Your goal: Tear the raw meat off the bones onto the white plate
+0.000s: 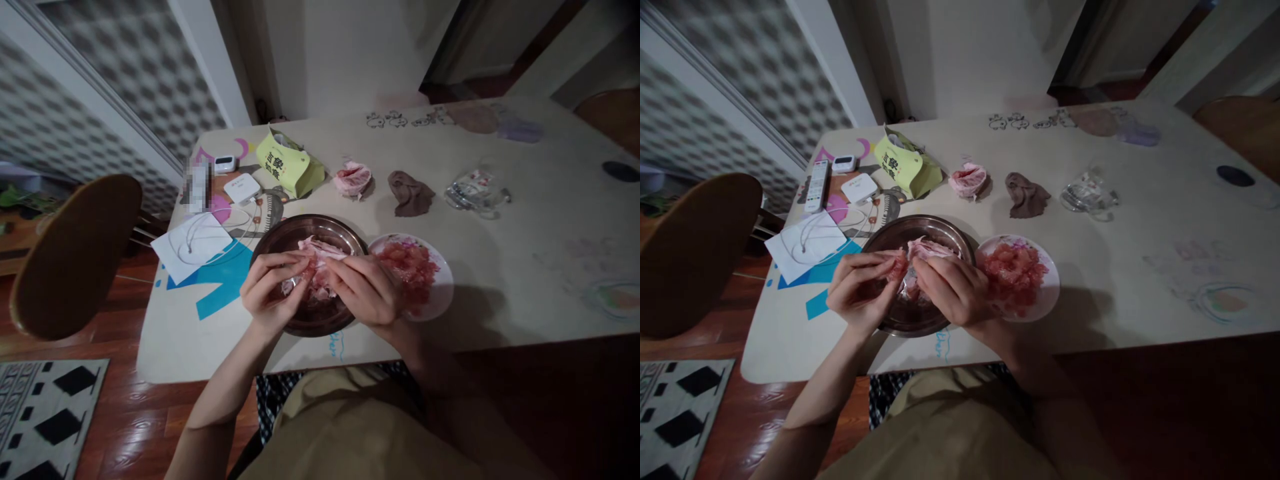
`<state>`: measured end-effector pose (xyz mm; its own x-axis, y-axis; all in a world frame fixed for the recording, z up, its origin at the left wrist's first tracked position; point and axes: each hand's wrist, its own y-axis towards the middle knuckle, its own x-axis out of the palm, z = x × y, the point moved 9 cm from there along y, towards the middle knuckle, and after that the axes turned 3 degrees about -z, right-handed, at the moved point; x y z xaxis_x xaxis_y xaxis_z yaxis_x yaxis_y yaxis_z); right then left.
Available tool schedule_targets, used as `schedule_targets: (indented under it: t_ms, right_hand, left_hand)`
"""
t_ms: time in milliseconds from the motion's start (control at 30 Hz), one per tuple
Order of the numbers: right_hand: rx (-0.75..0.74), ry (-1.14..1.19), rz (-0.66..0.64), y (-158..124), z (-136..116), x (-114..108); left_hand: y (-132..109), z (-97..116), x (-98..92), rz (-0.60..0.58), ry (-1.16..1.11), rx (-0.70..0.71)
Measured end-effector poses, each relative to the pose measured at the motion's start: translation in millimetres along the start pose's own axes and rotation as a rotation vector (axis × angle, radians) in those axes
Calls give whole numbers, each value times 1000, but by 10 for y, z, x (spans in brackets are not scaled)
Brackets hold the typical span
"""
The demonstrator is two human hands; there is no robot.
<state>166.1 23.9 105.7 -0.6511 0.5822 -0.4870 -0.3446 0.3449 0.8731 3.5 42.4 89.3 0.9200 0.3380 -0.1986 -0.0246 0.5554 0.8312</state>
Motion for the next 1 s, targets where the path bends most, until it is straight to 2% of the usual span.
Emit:
schedule_targets:
  t_ms: [100,233,400,667,767,833,933,1000]
  right_hand:
    - [44,-1,-20,-18,40,18]
    - [30,13,-21,-24,21,21]
    - [2,19,-22,-36,-1,51]
    - [42,63,-25,-58,61,55]
    - [60,-33,19,-52,84,-33]
    - [68,-48,-4,-54,86,-33]
    - [52,61,-94,-76,47,65]
    - [56,116,-92,-93,27,94]
  left_hand:
    - [1,17,6,-24,21,12]
    - [-9,51,22,-70,59,40]
    - [-35,71,32,-84,91,52]
    - [-41,63,37,-100,105,38]
    - [-37,50,13,-77,114,30]
    - [-35,69,-1,-53,122,51]
    - [-39,150,-6,-28,129,130]
    - [-44,189,-12,-19,131,164]
